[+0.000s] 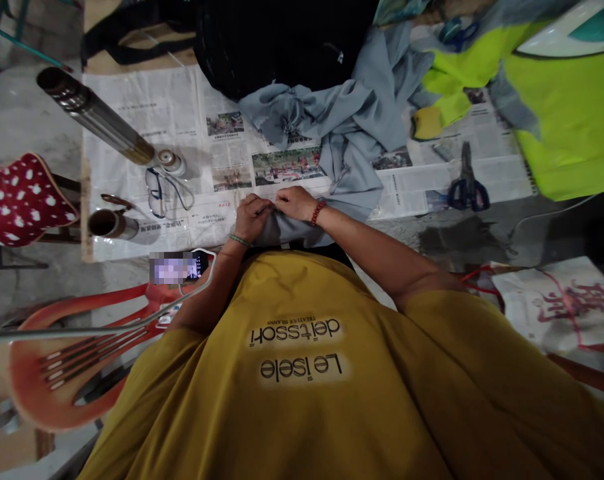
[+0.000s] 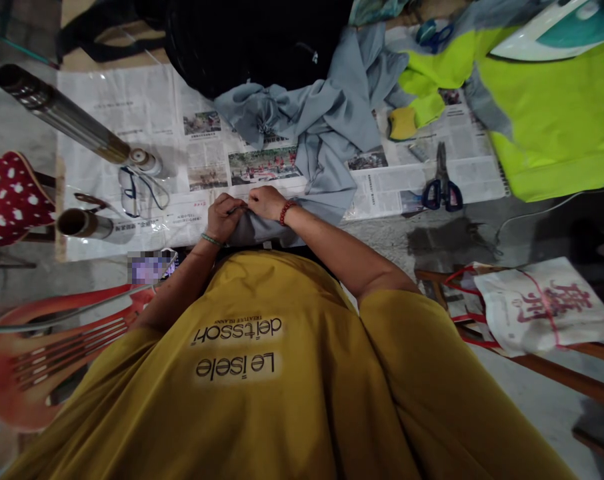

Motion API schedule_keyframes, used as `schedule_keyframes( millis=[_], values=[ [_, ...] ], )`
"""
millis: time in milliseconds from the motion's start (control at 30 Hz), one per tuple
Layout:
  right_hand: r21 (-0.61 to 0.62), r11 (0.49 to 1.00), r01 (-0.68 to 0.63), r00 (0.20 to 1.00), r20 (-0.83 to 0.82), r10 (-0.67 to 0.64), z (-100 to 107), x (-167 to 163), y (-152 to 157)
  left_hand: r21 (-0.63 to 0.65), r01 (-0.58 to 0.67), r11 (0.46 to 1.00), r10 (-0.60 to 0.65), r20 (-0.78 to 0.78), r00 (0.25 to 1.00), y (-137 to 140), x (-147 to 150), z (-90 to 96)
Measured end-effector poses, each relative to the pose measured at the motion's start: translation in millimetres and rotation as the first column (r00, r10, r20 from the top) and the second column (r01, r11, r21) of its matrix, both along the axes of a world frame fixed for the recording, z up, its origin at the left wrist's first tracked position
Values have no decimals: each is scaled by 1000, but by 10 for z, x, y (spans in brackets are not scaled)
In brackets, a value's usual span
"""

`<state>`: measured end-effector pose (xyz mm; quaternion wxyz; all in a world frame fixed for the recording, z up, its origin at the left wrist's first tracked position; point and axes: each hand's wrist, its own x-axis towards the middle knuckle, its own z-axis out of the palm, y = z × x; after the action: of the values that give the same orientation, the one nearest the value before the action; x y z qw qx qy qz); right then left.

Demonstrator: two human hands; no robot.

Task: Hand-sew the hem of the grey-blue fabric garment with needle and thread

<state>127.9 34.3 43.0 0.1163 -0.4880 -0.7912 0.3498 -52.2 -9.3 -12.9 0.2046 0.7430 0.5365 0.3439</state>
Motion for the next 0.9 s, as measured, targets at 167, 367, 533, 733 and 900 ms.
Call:
schedule_keyframes(
  millis=[167, 367, 533, 733, 900],
  values=[
    [52, 999, 5, 1000, 22, -6, 42, 104, 120, -65, 26, 998, -18, 130, 991, 44, -16, 23],
    [448, 889, 94, 995, -65, -72, 63, 420, -136, -120, 4, 993, 16, 161, 987, 59, -26, 48],
    [402, 908, -118, 991, 111, 80, -150, 399, -444, -113, 6, 994, 13, 162, 987, 71, -41, 30],
    [341, 935, -101, 990, 126, 61, -199, 165, -315, -119, -6, 993, 24, 149, 989, 89, -44, 2],
    [229, 972, 52, 998, -30, -46, -231, 73, -244, -102, 25, 995, -12, 133, 991, 86, -41, 10]
  ],
)
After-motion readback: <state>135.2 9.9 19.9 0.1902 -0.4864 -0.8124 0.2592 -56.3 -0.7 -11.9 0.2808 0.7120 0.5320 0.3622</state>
